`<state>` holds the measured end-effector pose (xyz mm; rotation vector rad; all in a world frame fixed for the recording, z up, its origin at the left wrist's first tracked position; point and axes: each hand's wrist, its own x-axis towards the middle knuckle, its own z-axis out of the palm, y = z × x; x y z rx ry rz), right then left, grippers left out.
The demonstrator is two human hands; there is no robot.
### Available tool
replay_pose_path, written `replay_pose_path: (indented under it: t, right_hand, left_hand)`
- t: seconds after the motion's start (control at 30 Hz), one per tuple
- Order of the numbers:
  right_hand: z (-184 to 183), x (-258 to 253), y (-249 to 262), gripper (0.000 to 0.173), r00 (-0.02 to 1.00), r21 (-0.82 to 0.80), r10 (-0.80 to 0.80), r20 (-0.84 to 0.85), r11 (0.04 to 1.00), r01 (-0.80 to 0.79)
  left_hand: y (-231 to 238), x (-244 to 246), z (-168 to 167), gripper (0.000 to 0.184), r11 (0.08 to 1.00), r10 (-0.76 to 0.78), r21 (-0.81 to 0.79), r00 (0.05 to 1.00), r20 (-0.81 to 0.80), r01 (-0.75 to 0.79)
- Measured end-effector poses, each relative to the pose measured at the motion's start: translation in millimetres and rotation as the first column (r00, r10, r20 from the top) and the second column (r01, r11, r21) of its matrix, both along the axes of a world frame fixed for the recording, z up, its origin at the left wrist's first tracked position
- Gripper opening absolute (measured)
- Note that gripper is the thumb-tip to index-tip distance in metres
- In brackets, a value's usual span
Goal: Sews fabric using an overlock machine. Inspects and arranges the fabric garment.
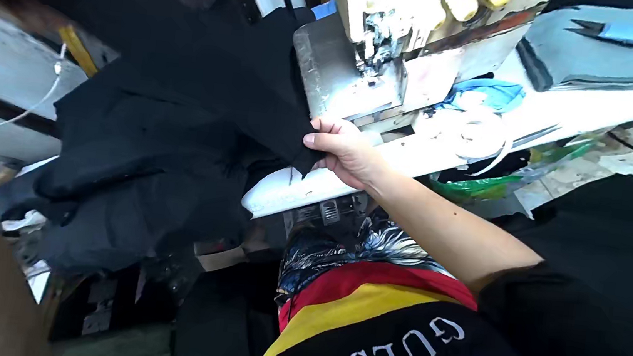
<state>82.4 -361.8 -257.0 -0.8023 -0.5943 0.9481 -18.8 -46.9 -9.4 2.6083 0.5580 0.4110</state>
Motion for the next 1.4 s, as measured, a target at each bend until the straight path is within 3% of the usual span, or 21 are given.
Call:
replay_pose_path:
  t: [0.07,0.13,0.2,0.3,0.4,0.5,0.6,0.7,0.77,0.9,0.97,1.1,1.23,1.4]
  right_hand:
    - [-5,6,-21,0.009,0.994,-0.025,-0.109,-0.010,0.994,0.109]
    - [-8,14,-42,0.009,0.971,-0.072,-0.237,-0.020,0.969,0.235]
    - [-9,27,-57,0.007,0.929,-0.111,-0.370,-0.008,0.924,0.367]
    - [-8,53,-65,0.005,0.842,-0.173,-0.523,0.134,0.824,0.540]
    - [0,78,-58,0.010,0.775,-0.237,-0.530,0.343,0.750,0.618]
    - [6,95,-51,0.016,0.712,-0.245,-0.423,0.561,0.737,0.630]
    - [7,102,-47,0.020,0.617,-0.231,-0.332,0.713,0.720,0.654]
    - [5,105,-48,0.024,0.612,-0.274,-0.275,0.742,0.708,0.651]
    - [5,104,-49,0.024,0.641,-0.307,-0.265,0.720,0.707,0.637]
    - [7,103,-50,0.028,0.691,-0.337,-0.263,0.674,0.723,0.603]
    - [4,105,-50,0.028,0.694,-0.312,-0.281,0.663,0.739,0.597]
    - [2,109,-51,0.019,0.649,-0.263,-0.307,0.697,0.732,0.628]
    - [-3,111,-50,0.023,0.577,-0.222,-0.297,0.760,0.717,0.661]
    - [-1,111,-49,0.024,0.565,-0.233,-0.286,0.774,0.700,0.675]
  left_hand:
    - [-79,-40,-26,0.012,0.999,-0.016,-0.033,0.998,0.063,0.018]
    - [-120,-62,-75,0.010,0.993,0.011,-0.121,0.978,0.208,0.015]
    - [-141,-65,-119,0.012,0.967,0.076,-0.255,0.964,0.253,-0.009]
    - [-158,-46,-168,0.005,0.881,0.211,-0.463,0.958,0.193,-0.101]
    - [-151,-27,-195,0.003,0.841,0.280,-0.508,0.954,0.112,-0.187]
    - [-143,-16,-203,0.011,0.848,0.312,-0.457,0.950,0.020,-0.269]
    - [-136,-13,-204,0.014,0.915,0.286,-0.272,0.955,-0.082,-0.297]
    - [-150,-3,-197,0.025,0.972,0.235,-0.017,0.970,-0.056,-0.236]
    - [-169,12,-193,0.032,0.989,0.132,0.061,0.991,0.006,-0.133]
    - [-224,62,-199,0.024,0.980,-0.184,0.103,0.971,0.151,0.170]
    - [-240,87,-213,0.020,0.960,-0.271,0.125,0.940,0.210,0.249]
    - [-245,103,-231,0.017,0.952,-0.289,0.173,0.926,0.244,0.252]
    - [-241,101,-239,0.018,0.944,-0.309,0.205,0.909,0.280,0.258]
    - [-245,102,-231,0.020,0.957,-0.271,0.168,0.938,0.217,0.237]
